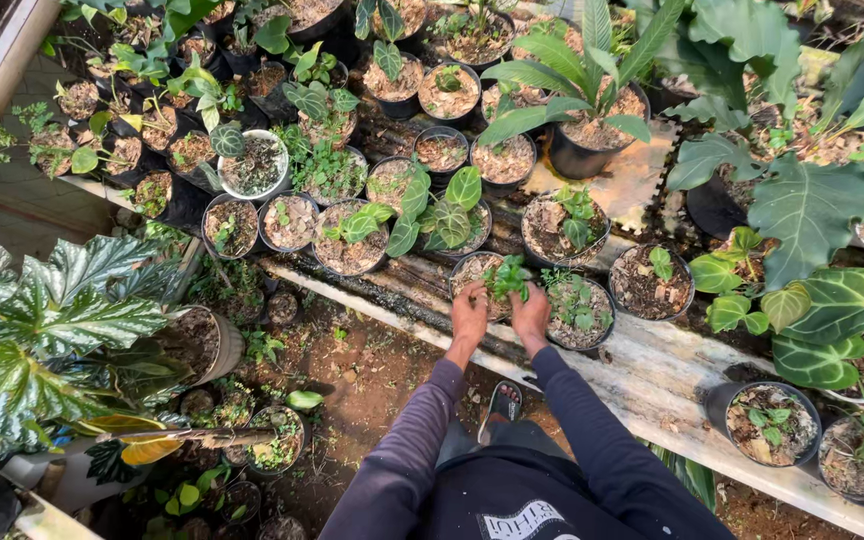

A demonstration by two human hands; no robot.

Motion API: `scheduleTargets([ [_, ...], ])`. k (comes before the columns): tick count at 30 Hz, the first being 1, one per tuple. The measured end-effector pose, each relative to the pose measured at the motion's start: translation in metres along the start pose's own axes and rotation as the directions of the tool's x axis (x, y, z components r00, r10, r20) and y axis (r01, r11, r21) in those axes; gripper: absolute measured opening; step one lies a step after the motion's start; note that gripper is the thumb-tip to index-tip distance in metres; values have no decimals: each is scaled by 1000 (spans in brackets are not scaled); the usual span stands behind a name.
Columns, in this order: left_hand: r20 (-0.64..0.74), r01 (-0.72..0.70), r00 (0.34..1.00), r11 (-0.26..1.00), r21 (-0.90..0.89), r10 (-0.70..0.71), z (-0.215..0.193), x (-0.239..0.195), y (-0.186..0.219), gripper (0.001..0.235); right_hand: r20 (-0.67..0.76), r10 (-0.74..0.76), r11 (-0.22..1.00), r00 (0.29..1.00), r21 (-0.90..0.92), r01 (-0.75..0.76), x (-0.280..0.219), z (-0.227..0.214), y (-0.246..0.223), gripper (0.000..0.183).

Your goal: The person organizes and tends to various potted plants in a greenhouse, moving them between a raised corrugated bench and a central circular tray by hand.

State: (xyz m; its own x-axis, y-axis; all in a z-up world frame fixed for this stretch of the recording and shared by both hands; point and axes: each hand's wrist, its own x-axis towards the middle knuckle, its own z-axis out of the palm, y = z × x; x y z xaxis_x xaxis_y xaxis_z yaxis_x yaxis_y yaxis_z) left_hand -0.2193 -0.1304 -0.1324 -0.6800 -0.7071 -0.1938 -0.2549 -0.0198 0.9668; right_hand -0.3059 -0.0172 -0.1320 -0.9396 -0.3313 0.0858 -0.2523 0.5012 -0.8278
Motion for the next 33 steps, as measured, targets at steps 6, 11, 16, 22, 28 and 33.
scheduleTargets([
  [6, -198, -27, 978, 983, 182, 63, -17, 10, -5, 27, 80, 105, 994, 991, -19, -104, 11, -3, -8, 32],
  [11, -162, -139, 972, 969, 202, 173, -25, 11, -6, 34, 314, -17, 990, 949, -126, 59, -23, -16, -52, 31],
  [16, -119, -101, 986, 990, 101, 113, -38, 11, -12, 30, 173, -324, 933, 930, -106, 344, -59, -25, -74, 52],
  [22, 32, 16, 999, 986, -165, -11, -37, 19, -12, 25, 192, -124, 967, 973, -198, 163, -44, -7, -73, 36],
  [28, 146, 178, 982, 867, -466, -123, -36, 29, -6, 24, 125, -120, 976, 985, -165, 140, -34, 0, -68, 33],
  [33, -154, -208, 974, 932, -296, 168, -46, 31, 3, 26, 111, 338, 937, 935, -137, -323, -21, 14, -51, 25],
])
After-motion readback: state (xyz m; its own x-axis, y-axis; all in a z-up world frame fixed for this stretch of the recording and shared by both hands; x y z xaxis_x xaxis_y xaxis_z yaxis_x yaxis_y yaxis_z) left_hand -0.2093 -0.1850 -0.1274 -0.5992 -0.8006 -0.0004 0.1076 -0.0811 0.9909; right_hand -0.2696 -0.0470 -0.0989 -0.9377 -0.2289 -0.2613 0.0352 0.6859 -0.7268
